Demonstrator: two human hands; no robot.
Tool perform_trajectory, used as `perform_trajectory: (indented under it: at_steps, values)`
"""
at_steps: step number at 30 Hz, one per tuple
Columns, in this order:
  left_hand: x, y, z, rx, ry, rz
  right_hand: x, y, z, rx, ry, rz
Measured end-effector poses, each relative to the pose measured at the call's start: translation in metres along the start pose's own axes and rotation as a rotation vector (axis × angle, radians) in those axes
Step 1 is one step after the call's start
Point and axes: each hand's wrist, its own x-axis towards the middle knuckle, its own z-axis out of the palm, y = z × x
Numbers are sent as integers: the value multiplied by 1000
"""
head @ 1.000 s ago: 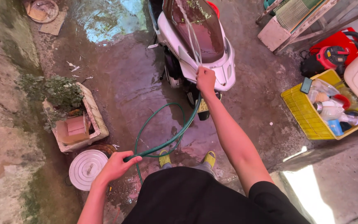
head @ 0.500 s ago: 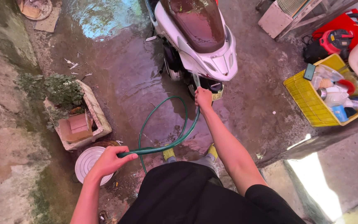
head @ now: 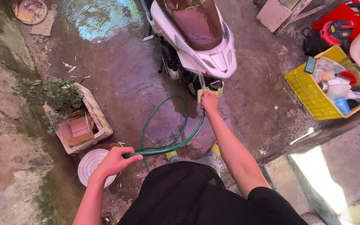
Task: The person uses a green hose to spray water on a white scooter, focusing on the rear section and license plate. They move around the vehicle to rinse different parts, eventually squatting down to wash the lower areas and the ground.
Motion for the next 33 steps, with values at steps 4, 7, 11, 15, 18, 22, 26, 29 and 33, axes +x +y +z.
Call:
perform_trajectory:
  at_steps: [4, 7, 11, 15, 18, 22, 26, 29, 33]
  values:
    - [3, -1, 1, 6, -6, 0, -17, -44, 11, 44, 13, -38]
    - [5, -2, 1, 1, -6, -9, -20, -66, 17, 11, -18, -78]
    - [6, -3, 0, -9, -12, -7, -27, -82, 24, 21, -49, -139]
    - [5, 1, 0, -5, -29, 0, -28, -75, 18, -13, -49, -119]
    - [6, -2, 2, -16, -29, 0, -16, -51, 10, -32, -53, -86]
    - [6, 2, 2, -19, -35, -5, -15, -29, 2, -44, -25, -39]
    - [5, 5, 2, -19, -39, -9, -19, -23, -2, -68, -11, -4]
    - [7, 2, 3, -14, -41, -14, -16, -28, 1, -58, 6, -2]
    - [9, -2, 4, -25, -37, -13, -18, -58, 9, -41, -31, -35]
